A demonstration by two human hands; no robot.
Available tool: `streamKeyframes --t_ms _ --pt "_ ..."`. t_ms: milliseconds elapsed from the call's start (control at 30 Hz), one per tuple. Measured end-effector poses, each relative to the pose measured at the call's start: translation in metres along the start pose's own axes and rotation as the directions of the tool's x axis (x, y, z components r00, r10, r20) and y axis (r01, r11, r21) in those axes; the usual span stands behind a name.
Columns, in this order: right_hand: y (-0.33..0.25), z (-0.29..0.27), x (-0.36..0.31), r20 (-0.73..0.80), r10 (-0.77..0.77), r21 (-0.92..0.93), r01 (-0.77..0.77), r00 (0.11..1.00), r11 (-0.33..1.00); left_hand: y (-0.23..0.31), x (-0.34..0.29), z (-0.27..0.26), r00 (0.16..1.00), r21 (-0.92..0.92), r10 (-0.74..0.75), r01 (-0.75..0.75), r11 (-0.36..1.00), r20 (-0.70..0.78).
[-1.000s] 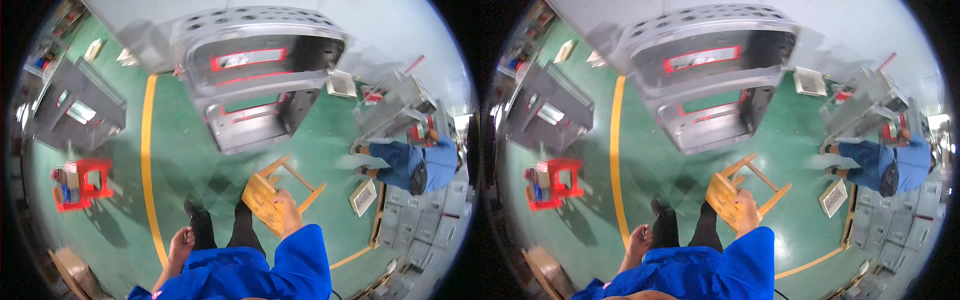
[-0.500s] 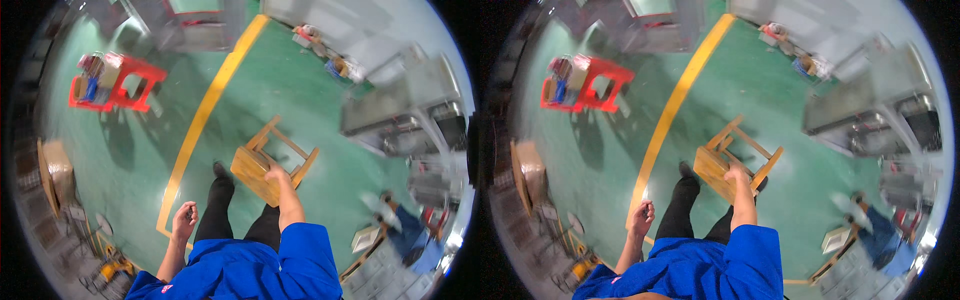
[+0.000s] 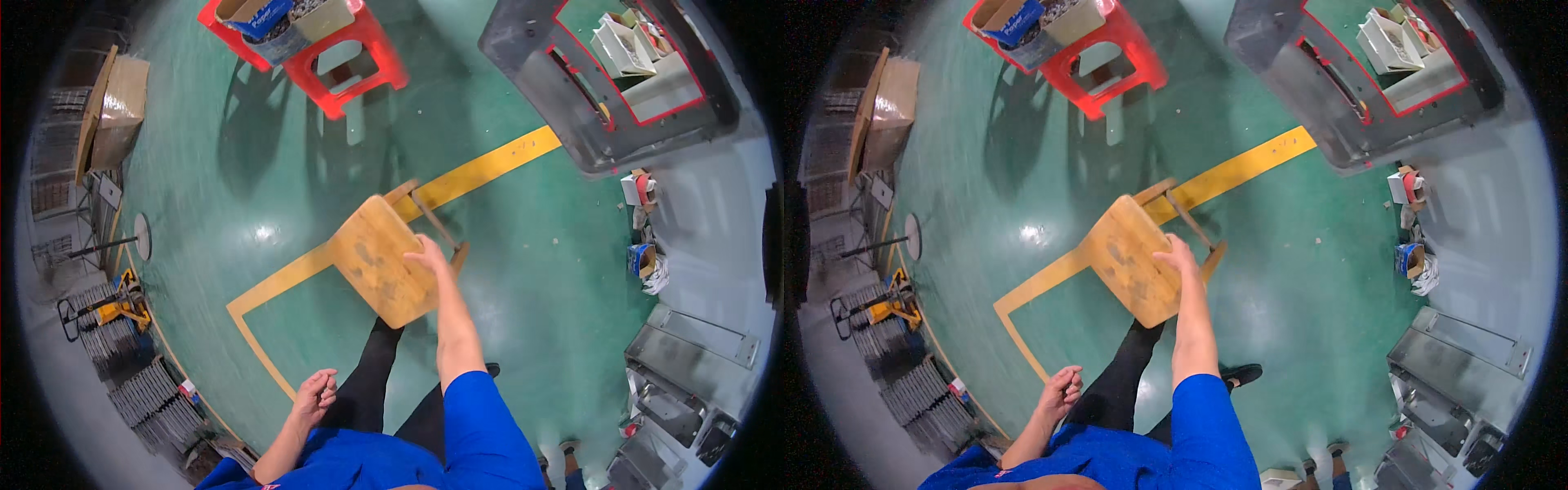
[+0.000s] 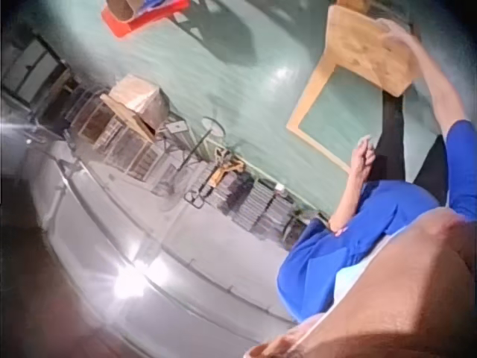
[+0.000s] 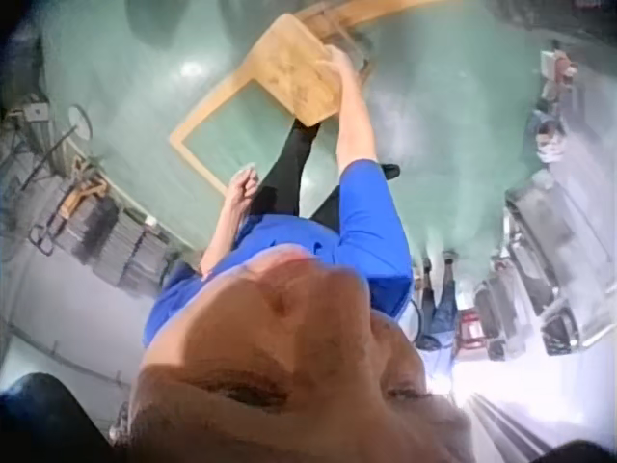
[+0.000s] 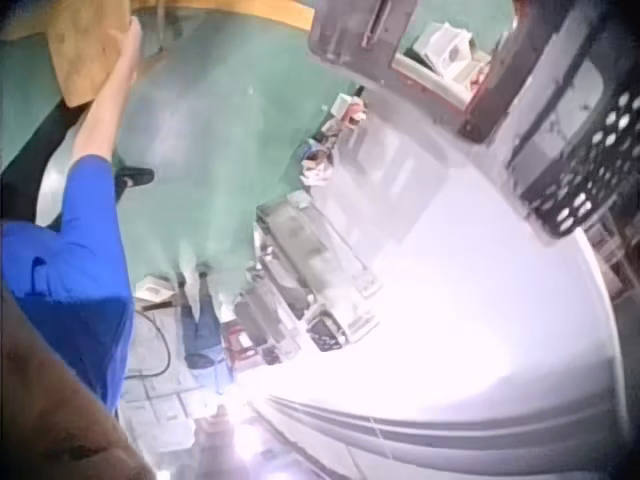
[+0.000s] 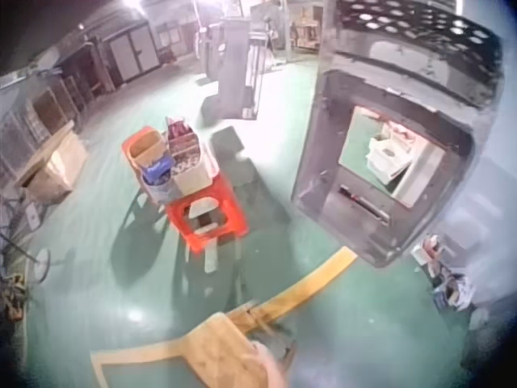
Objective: The person attaches screws and hooks to metal frames and then hangs them on a processing line rack.
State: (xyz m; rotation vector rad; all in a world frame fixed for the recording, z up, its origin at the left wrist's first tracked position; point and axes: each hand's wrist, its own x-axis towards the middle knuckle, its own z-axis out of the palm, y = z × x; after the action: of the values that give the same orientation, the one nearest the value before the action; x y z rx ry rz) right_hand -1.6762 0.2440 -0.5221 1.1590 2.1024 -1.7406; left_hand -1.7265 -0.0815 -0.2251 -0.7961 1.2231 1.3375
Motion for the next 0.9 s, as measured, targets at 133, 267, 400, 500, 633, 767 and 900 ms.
streamKeyframes --t_ms 133,267,400,500,633,767,900 --pt "-0.026 -0.031 0.003 -0.243 -0.101 -0.330 0.016 0.965 0.944 0.016 0.003 -0.002 0.999 -0.087 0.025 -0.028 0.996 -0.032" --pt "0.016 -0.069 -0.033 0.105 0.062 -0.220 -0.038 0.993 0.975 0.042 0.011 0.042 0.997 -0.020 0.035 -0.034 0.999 0.069" --pt "-0.088 -0.134 -0.015 -0.056 -0.206 -0.073 0.202 0.977 0.977 0.046 0.021 0.094 0.997 0.007 0.021 -0.022 1.000 0.079" --pt "-0.261 -0.213 0.028 -0.147 -0.362 -0.089 0.352 0.921 0.932 0.044 0.025 0.167 0.984 0.093 0.044 -0.061 0.994 0.174" --pt "-0.364 -0.318 0.064 -0.470 -0.350 0.031 0.412 0.810 0.911 0.041 0.033 0.275 0.955 0.186 0.101 -0.157 0.970 0.278" --pt "-0.280 -0.285 -0.013 -0.214 -0.750 -0.316 0.682 0.626 0.659 0.032 0.010 0.363 0.951 0.075 0.080 -0.107 0.991 0.299" --pt "-0.152 -0.283 -0.120 0.362 0.075 0.209 -0.160 0.929 0.965 0.058 -0.008 0.412 0.932 -0.108 0.202 -0.177 0.978 0.300"
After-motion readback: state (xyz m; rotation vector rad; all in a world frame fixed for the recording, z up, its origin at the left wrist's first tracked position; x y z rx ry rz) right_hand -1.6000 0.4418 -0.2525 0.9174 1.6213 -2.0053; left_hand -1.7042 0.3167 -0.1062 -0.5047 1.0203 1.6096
